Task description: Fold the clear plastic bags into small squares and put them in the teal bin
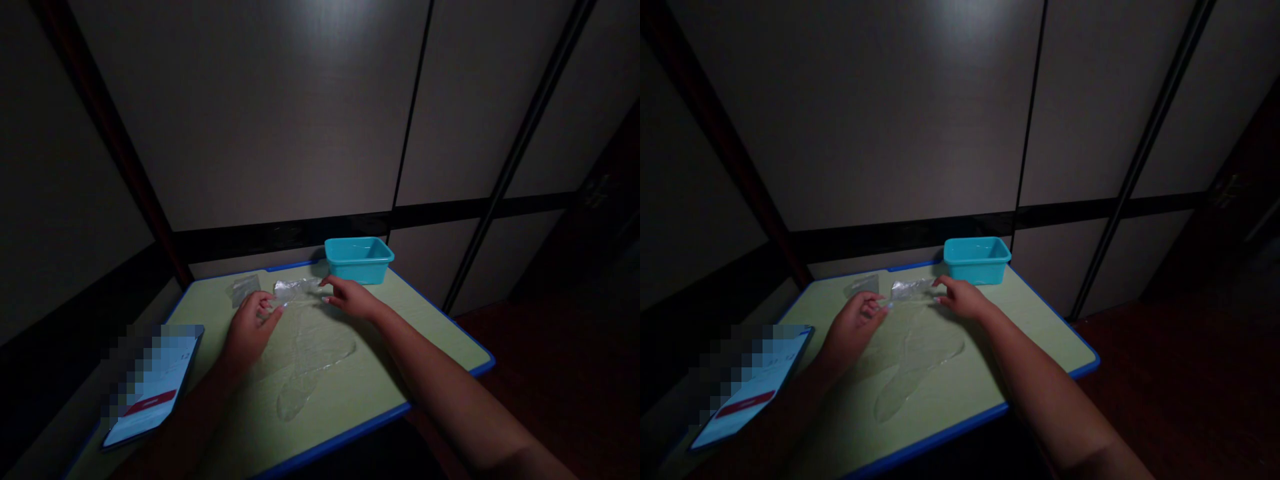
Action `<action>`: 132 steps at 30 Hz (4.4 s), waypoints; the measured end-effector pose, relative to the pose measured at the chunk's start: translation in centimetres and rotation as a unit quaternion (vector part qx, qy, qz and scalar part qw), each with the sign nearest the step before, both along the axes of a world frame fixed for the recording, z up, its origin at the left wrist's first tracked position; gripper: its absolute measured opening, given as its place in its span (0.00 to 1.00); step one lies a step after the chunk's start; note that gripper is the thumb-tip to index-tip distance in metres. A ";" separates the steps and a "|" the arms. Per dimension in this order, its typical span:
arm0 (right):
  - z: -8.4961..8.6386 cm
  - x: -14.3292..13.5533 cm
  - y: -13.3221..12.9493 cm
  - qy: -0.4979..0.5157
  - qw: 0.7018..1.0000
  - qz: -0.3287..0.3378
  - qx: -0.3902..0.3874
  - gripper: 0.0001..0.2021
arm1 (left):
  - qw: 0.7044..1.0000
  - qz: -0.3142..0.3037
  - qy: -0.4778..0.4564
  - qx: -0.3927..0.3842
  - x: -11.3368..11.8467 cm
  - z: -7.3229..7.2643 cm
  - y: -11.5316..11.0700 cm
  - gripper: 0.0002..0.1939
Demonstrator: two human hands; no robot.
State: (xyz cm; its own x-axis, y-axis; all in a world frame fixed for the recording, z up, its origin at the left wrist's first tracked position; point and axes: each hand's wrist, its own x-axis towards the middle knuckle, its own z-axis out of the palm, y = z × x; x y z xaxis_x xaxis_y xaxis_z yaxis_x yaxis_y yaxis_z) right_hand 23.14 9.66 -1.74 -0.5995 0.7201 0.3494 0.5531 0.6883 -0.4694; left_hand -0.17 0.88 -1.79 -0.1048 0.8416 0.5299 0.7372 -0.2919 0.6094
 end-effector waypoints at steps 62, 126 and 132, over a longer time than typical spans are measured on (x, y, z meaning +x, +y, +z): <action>-0.8 -0.4 0.2 -0.074 0.997 0.014 -0.004 0.16 | 0.957 -0.046 0.200 -0.203 -1.0 0.6 -0.5 0.10; -0.7 -0.3 0.1 -0.135 0.991 0.011 -0.023 0.14 | 0.880 -0.233 0.366 -0.196 0.4 -1.3 -1.6 0.43; -0.7 -0.4 0.0 -0.134 0.990 0.013 -0.028 0.15 | 0.894 -0.252 0.342 -0.147 0.6 -1.4 -1.4 0.38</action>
State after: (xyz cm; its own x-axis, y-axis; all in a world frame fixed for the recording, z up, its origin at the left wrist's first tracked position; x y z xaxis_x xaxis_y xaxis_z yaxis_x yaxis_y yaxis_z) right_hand 22.74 9.68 -2.40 -0.6841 0.7168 0.1352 0.6455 0.6812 -0.3454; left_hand 0.40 -0.55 -3.18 0.5896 0.8043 0.0743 0.7868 -0.5927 0.1720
